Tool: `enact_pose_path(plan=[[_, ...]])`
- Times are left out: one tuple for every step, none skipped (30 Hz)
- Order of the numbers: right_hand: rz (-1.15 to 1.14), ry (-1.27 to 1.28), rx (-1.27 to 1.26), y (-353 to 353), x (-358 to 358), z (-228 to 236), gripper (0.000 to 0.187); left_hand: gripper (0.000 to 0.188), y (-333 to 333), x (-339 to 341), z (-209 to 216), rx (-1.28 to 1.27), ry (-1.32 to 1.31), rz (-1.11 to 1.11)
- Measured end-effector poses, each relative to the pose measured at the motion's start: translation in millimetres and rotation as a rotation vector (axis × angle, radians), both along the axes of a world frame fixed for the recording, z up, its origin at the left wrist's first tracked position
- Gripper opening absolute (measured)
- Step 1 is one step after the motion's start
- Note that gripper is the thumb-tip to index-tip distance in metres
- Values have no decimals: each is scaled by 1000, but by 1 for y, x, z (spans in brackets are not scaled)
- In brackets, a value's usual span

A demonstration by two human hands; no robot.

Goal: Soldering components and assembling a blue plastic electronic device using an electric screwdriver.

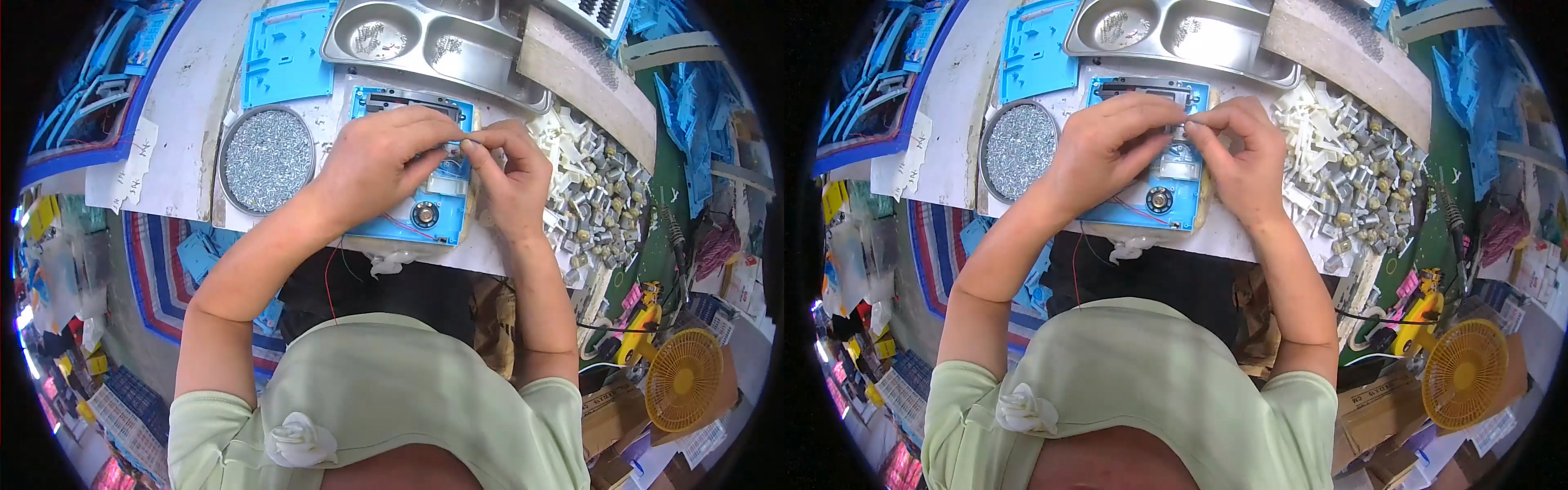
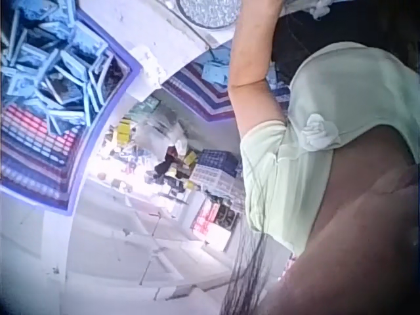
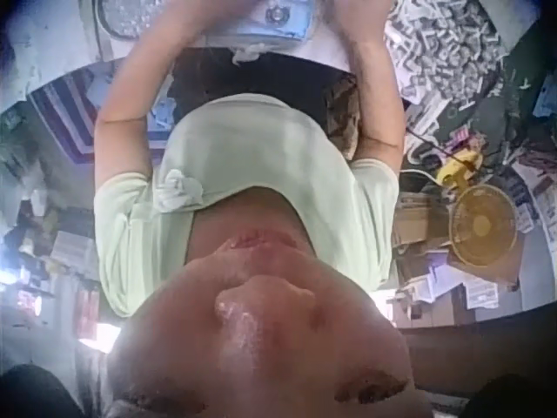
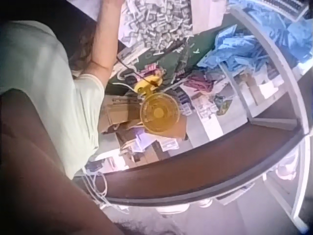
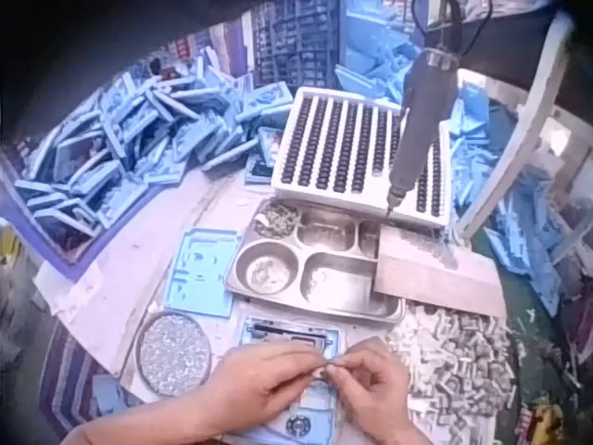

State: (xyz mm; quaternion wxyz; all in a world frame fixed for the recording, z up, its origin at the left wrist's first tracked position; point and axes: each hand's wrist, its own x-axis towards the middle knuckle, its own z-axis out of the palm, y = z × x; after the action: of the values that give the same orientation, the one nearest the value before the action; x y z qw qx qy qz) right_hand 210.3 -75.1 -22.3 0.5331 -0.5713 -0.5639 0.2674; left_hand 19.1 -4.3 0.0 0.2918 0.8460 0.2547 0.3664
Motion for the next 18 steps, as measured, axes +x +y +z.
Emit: enact_pose_path(plan=[[-8,-32,35,2,-1,4,7,24,-1,2,2,-28,-10,-2],[-16,-65,70,3,-2,7,7,23,-1,3,4,-56,-21,-5],[-10,-83,91,5,-2,10,7,22,0,3,6,-93,-7,-1],[-5,-100,112,7,-2,11,7,21,1,4,9,-130,7,2],[-1,-119,132,7,-2,12,8,20,3,6,10,-167,21,3],[-6,-114,102,6,-1,13,8,18,4,6,9,-182,24,-1],[-13,-109,72,3,1,15,8,17,5,6,6,-196,26,-6],[-23,-104,41,-2,4,16,8,15,7,6,5,-211,29,-13],[-65,-97,56,-10,12,16,9,14,7,8,6,-198,38,-19],[-98,-85,70,-21,23,16,9,13,5,6,6,-186,51,-15],[-190,-73,91,-36,37,22,10,12,5,5,7,-174,64,-13],[-292,-67,108,-57,53,31,11,11,5,5,7,-163,59,-24],[-518,-5,95,-79,65,39,17,10,5,7,7,-152,53,-36],[-738,-51,108,-99,90,35,22,10,4,5,7,-136,54,-34],[-860,21,111,-119,110,41,36,10,3,7,6,-112,59,-31],[-827,272,190,-145,134,39,47,10,2,7,7,-83,72,-22],[-858,361,164,-164,157,37,52,10,-1,6,7,-48,89,-1],[-907,431,141,-176,171,37,51,11,0,6,7,35,115,-7]])
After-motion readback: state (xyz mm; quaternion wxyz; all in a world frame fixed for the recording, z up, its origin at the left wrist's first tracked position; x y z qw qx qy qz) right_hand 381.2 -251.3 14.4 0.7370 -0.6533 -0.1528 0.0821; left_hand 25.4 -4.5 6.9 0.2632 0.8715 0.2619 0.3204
